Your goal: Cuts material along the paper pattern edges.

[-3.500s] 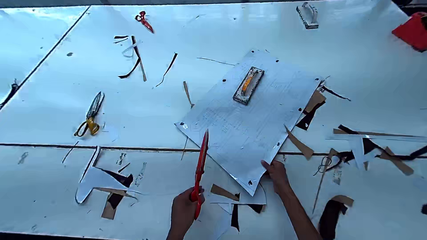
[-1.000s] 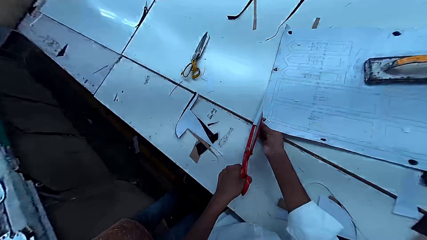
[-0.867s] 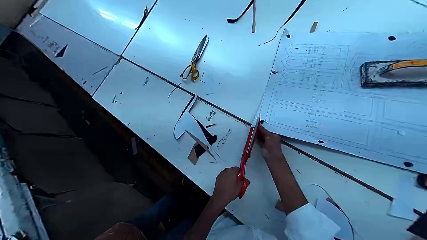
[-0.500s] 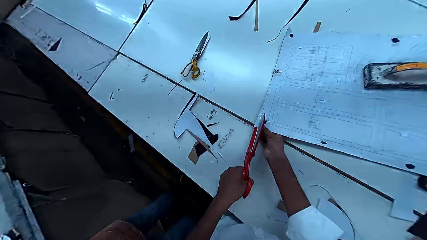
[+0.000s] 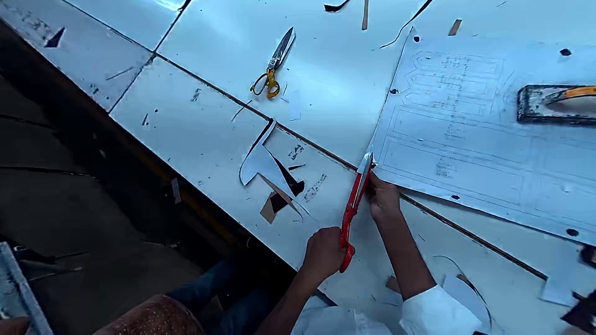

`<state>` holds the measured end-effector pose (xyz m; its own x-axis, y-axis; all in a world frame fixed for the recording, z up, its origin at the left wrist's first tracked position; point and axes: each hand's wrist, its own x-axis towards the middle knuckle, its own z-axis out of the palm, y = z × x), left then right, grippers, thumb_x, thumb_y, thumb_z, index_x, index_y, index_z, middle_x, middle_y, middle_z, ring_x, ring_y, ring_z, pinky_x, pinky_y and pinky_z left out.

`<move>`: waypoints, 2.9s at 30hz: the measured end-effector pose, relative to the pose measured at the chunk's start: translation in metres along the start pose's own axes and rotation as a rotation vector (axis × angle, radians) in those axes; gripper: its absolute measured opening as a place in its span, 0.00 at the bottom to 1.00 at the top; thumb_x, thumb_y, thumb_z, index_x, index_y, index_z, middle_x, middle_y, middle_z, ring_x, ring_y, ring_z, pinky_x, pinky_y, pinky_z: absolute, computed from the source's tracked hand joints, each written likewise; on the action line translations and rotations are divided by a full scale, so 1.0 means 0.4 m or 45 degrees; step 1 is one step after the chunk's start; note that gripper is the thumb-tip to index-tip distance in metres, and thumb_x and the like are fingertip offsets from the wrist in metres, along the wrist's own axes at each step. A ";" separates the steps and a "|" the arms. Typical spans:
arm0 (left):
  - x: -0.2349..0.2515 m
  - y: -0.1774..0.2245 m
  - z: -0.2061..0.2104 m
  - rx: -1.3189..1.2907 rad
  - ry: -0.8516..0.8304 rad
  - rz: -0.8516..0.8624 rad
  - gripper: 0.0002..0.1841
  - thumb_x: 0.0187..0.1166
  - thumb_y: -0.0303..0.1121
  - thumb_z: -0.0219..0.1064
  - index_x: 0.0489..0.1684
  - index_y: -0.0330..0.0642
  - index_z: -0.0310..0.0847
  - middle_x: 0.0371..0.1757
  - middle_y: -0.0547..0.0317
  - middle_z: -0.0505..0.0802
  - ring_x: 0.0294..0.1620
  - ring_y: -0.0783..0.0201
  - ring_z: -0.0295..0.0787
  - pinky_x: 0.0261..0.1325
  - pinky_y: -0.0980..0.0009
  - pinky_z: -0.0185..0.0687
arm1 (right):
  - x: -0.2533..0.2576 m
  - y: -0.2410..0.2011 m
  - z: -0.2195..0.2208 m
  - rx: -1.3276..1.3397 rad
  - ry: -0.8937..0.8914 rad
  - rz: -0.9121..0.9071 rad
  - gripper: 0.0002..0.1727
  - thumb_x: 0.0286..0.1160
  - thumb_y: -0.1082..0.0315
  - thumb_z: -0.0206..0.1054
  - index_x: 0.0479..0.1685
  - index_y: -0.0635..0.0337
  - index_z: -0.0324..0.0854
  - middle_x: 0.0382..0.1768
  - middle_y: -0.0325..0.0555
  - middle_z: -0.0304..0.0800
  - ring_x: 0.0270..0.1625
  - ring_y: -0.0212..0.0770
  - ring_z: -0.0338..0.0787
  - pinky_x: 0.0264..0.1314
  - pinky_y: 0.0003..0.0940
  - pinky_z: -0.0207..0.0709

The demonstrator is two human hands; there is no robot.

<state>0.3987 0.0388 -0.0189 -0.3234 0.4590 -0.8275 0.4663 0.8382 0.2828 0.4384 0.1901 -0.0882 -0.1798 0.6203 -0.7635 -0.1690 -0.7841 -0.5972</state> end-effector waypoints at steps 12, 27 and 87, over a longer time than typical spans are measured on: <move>0.010 -0.015 0.011 -0.031 0.028 0.052 0.16 0.81 0.40 0.70 0.52 0.34 0.88 0.47 0.43 0.93 0.55 0.45 0.90 0.63 0.45 0.80 | -0.001 0.000 0.001 -0.010 0.009 0.006 0.10 0.78 0.69 0.72 0.50 0.65 0.82 0.36 0.45 0.92 0.36 0.32 0.90 0.43 0.28 0.85; 0.035 -0.038 0.017 -0.113 0.032 0.071 0.13 0.77 0.35 0.70 0.50 0.34 0.89 0.47 0.46 0.94 0.52 0.51 0.91 0.62 0.52 0.83 | -0.001 -0.005 0.008 -0.028 0.051 0.031 0.14 0.76 0.69 0.75 0.53 0.67 0.81 0.38 0.47 0.92 0.37 0.35 0.91 0.43 0.31 0.86; 0.045 0.026 0.023 0.029 0.126 -0.152 0.10 0.76 0.34 0.75 0.42 0.36 0.90 0.39 0.45 0.93 0.45 0.47 0.92 0.52 0.45 0.86 | 0.201 -0.065 -0.100 -1.923 -0.169 -1.454 0.28 0.94 0.50 0.39 0.89 0.27 0.66 0.95 0.36 0.54 0.97 0.58 0.43 0.86 0.82 0.24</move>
<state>0.4054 0.0531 -0.0352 -0.4569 0.3845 -0.8022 0.4376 0.8823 0.1736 0.4671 0.2596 -0.1440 -0.6862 0.7235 0.0749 0.6136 0.6311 -0.4747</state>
